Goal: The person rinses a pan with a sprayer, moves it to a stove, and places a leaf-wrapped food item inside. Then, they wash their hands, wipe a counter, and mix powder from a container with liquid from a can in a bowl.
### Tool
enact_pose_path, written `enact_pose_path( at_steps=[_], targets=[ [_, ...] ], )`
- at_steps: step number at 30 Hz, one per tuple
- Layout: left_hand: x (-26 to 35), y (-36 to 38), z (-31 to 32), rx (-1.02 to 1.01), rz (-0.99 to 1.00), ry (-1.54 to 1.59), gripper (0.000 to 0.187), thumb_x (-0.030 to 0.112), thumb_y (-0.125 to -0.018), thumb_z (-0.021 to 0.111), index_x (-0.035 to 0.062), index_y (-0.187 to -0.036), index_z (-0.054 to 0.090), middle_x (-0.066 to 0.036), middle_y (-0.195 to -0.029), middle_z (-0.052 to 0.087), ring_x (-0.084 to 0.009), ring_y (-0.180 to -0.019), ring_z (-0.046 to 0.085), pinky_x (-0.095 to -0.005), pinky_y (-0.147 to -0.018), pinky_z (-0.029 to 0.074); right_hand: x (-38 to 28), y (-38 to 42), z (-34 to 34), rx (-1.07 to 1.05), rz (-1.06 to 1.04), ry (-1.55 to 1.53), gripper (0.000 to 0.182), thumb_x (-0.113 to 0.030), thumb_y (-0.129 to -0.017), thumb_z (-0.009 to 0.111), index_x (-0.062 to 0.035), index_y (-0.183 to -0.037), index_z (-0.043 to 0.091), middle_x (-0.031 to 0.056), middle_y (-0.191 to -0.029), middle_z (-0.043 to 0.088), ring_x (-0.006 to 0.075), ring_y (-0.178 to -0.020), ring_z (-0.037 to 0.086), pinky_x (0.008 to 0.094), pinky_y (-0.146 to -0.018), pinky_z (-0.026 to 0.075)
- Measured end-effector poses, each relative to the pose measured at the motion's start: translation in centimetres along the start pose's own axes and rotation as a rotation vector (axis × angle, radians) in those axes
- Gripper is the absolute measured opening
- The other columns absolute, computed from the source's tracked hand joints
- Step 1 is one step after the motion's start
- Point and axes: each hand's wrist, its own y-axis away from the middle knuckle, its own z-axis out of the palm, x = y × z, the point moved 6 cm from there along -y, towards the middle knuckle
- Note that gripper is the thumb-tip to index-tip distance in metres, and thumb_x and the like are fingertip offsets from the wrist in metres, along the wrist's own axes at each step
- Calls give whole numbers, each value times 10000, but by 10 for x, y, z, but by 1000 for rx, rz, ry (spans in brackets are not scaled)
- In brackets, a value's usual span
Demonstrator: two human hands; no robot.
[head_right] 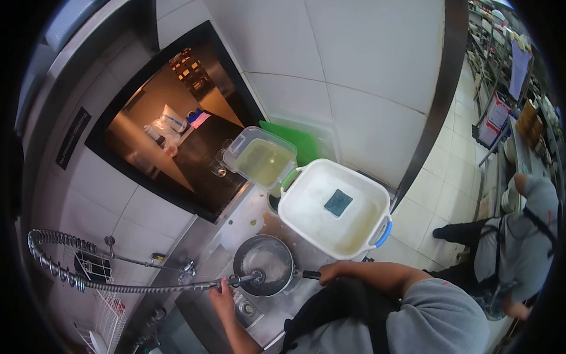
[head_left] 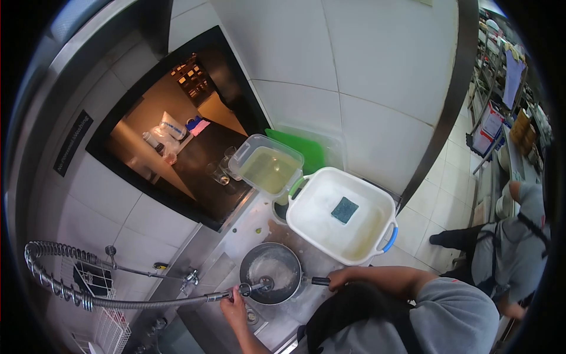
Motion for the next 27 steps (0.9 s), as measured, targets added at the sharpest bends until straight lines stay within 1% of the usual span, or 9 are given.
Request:
enact_pose_path(
  at_steps=[2, 4, 6, 8, 11, 21, 23, 25, 27],
  targets=[
    [3, 2, 1, 42, 23, 11, 235, 208, -984, 627, -22, -939, 651, -7, -629, 545, -80, -522, 499, -253, -485, 407, 1, 1, 0, -15, 28, -4, 213, -221, -677, 635, -28, -763, 663, 85, -727, 652, 227, -665, 613, 372, -610, 465],
    [-3, 3, 2, 52, 66, 20, 241, 216, -993, 613, -23, -981, 641, -7, -638, 546, -79, -528, 501, -251, -485, 410, 0, -5, 1, -23, -34, 75, 205, -210, -669, 635, -22, -747, 658, 89, -727, 652, 222, -670, 608, 373, -611, 460],
    [-13, 2, 0, 63, 105, 29, 251, 224, -1002, 600, -24, -1023, 632, -8, -647, 547, -79, -535, 504, -249, -485, 413, 2, -2, 1, -11, -19, 7, 206, -206, -665, 635, -17, -745, 655, 91, -727, 652, 223, -670, 605, 372, -613, 458],
    [-24, -2, -1, 80, 112, 150, 272, 234, -1019, 569, -24, -1094, 615, -11, -655, 548, -80, -541, 512, -242, -488, 426, 4, -2, 4, 3, 2, -54, 208, -202, -662, 636, -12, -742, 651, 92, -727, 651, 223, -670, 602, 371, -614, 456],
    [-9, 3, 0, 86, 118, 158, 277, 225, -1028, 550, -26, -1127, 614, -13, -647, 552, -81, -538, 520, -236, -494, 439, 4, -6, 3, 29, -51, -45, 192, -206, -686, 634, -15, -704, 625, 68, -658, 618, 206, -590, 572, 366, -555, 451],
    [-19, 1, 8, 48, 121, 86, 306, 237, -1036, 534, -36, -1134, 631, -22, -645, 568, -87, -530, 536, -243, -479, 445, 0, -1, 4, 31, -111, -83, 164, -188, -670, 622, -25, -691, 617, 60, -646, 602, 188, -586, 558, 344, -542, 429],
    [-23, 1, 10, 52, 91, 110, 342, 286, -1038, 537, -30, -1114, 644, -28, -646, 565, -93, -540, 529, -247, -493, 425, -1, 0, 3, 25, -130, -96, 166, -191, -668, 622, -26, -686, 615, 58, -637, 596, 189, -576, 552, 347, -537, 427],
    [-24, 2, 10, 52, 91, 96, 344, 291, -1038, 538, -28, -1115, 643, -30, -648, 568, -94, -539, 531, -247, -494, 427, -5, 7, 2, -14, -81, -21, 330, -249, -683, 664, 36, -848, 686, 129, -819, 687, 244, -740, 632, 394, -670, 480],
    [-22, 4, 10, 54, 90, 81, 345, 295, -1038, 538, -25, -1115, 642, -32, -650, 571, -95, -539, 533, -247, -494, 429, -4, 5, 3, -27, -93, -27, 331, -249, -682, 664, 38, -845, 683, 130, -817, 686, 245, -741, 632, 394, -671, 481]
  ],
)
